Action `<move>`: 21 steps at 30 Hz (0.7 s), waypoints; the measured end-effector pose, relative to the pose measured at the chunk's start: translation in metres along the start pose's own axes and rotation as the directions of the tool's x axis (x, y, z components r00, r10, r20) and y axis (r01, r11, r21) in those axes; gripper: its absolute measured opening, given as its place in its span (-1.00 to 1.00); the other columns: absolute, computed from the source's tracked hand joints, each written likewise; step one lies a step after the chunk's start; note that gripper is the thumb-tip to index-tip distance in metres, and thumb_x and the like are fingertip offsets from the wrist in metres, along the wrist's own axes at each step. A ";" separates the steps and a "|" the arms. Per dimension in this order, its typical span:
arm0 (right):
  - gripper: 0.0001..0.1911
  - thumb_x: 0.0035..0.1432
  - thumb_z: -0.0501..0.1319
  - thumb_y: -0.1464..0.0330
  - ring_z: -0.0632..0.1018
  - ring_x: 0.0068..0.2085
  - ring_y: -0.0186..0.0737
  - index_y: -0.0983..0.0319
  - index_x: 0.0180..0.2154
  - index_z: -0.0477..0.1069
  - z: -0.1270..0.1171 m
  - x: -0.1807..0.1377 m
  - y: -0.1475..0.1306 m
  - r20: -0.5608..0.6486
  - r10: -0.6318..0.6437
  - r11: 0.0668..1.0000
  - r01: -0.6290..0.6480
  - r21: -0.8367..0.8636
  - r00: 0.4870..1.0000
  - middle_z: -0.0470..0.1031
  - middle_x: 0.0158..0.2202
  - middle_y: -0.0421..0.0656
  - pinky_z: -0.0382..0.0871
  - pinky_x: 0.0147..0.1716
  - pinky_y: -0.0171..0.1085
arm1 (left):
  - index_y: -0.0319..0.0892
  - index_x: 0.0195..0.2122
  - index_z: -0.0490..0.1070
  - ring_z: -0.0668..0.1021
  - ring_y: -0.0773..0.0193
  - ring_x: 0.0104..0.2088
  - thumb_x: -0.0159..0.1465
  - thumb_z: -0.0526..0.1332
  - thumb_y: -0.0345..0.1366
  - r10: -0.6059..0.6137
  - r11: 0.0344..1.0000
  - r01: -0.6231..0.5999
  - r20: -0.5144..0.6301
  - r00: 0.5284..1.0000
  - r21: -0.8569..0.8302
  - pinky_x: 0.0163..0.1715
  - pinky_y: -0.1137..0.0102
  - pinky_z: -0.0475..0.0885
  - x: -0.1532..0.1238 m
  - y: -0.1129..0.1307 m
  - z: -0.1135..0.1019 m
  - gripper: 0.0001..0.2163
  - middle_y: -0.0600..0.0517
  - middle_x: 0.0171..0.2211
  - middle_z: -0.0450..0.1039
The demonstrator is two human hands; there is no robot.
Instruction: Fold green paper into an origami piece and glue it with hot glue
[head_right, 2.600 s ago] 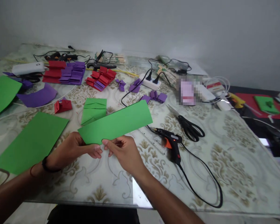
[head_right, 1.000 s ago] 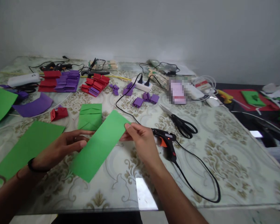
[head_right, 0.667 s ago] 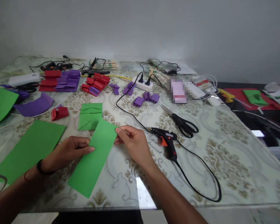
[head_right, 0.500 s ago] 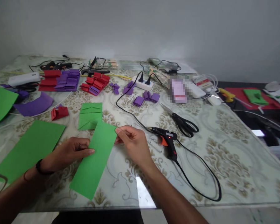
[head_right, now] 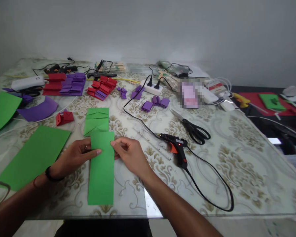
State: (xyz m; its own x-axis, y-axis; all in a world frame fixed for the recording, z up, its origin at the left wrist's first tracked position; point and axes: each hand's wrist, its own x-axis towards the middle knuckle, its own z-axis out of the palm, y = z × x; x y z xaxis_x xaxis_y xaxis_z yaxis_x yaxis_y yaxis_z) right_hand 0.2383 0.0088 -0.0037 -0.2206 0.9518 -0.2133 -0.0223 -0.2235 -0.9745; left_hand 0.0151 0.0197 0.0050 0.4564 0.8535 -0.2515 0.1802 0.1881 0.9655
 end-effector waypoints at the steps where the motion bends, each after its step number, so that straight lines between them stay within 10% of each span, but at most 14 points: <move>1: -0.54 0.15 0.41 -0.05 0.50 -0.45 -0.31 0.22 -0.42 0.49 0.000 0.000 0.001 0.019 -0.011 0.999 0.012 -0.039 1.000 0.46 -0.52 -0.25 0.47 -0.40 -0.32 | -0.17 -0.04 0.61 0.72 0.06 -0.21 0.31 0.39 -0.07 0.007 1.000 -0.007 -0.020 1.000 0.015 -0.25 0.29 0.63 0.000 0.001 -0.001 -0.69 -0.04 -0.23 0.71; 9: -0.67 0.23 0.32 0.22 0.36 -0.52 -0.38 0.23 -0.52 0.42 0.009 0.001 -0.001 0.281 0.023 0.956 0.061 -0.288 0.959 0.43 -0.57 -0.26 0.18 -0.49 -0.34 | -0.16 -0.31 0.67 0.70 0.18 -0.27 0.25 0.43 -0.13 0.070 0.981 -0.067 -0.010 0.998 0.181 -0.25 0.42 0.53 0.004 0.003 -0.011 -0.81 0.00 -0.32 0.70; 21: -0.63 0.14 0.39 0.09 0.35 -0.45 -0.33 0.24 -0.48 0.49 0.009 -0.010 -0.004 0.144 0.024 0.960 0.017 -0.279 0.989 0.41 -0.50 -0.25 0.19 -0.42 -0.31 | -0.16 -0.40 0.64 0.55 0.29 -0.44 0.19 0.43 -0.09 0.281 0.945 -0.205 -0.317 0.906 0.254 -0.45 0.47 0.39 0.005 0.012 -0.036 -0.77 0.03 -0.45 0.63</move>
State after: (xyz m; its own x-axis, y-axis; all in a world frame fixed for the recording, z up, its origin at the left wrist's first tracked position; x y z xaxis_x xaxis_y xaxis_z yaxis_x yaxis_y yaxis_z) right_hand 0.2315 -0.0015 0.0025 -0.3593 0.9059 -0.2243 0.2467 -0.1396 -0.9590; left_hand -0.0121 0.0435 0.0177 0.1881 0.9800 0.0649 0.2981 -0.1200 0.9470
